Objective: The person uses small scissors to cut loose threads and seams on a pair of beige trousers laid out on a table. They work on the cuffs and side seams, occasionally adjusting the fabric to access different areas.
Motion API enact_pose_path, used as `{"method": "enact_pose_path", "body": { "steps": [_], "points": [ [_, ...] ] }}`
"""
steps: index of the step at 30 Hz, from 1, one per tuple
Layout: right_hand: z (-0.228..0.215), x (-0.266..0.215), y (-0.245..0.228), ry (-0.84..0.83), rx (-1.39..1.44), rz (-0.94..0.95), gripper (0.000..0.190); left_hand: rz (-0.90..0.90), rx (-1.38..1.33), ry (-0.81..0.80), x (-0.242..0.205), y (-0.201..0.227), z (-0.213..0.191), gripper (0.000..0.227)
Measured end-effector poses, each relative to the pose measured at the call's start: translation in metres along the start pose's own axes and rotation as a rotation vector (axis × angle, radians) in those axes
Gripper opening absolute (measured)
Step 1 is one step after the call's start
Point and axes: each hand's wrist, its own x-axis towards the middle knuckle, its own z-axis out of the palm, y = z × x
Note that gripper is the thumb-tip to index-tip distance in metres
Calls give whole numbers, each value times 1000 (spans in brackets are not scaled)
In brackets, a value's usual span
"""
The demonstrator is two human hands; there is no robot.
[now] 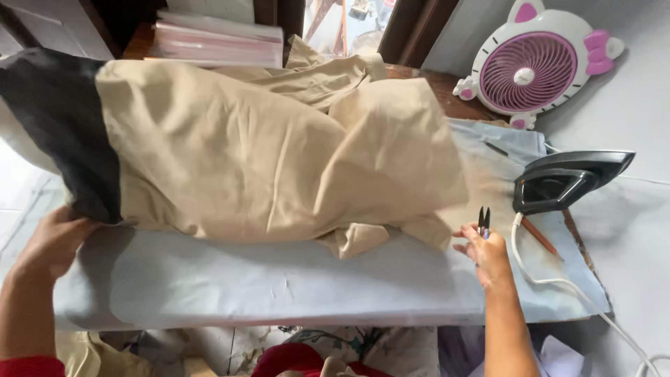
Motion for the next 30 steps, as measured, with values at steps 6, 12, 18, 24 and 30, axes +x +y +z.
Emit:
{"method": "enact_pose_path", "body": {
  "steps": [6,12,18,24,30],
  "points": [
    [27,-95,-23,-106,-242,-105,28,153,-129,105,-62,27,24,23],
    [109,-149,-39,-676,-207,-77,86,835,424,623,-125,138,119,39],
    [132,-105,-14,-570,-426,-433,5,757,386,705,-113,115,129,28],
    [87,-1,20,-7,-891,-530,34,464,215,666,-129,71,129,50],
    [100,2,-40,239,-228,-621,13,364,60,911,-120,68,109,46]
  ]
}}
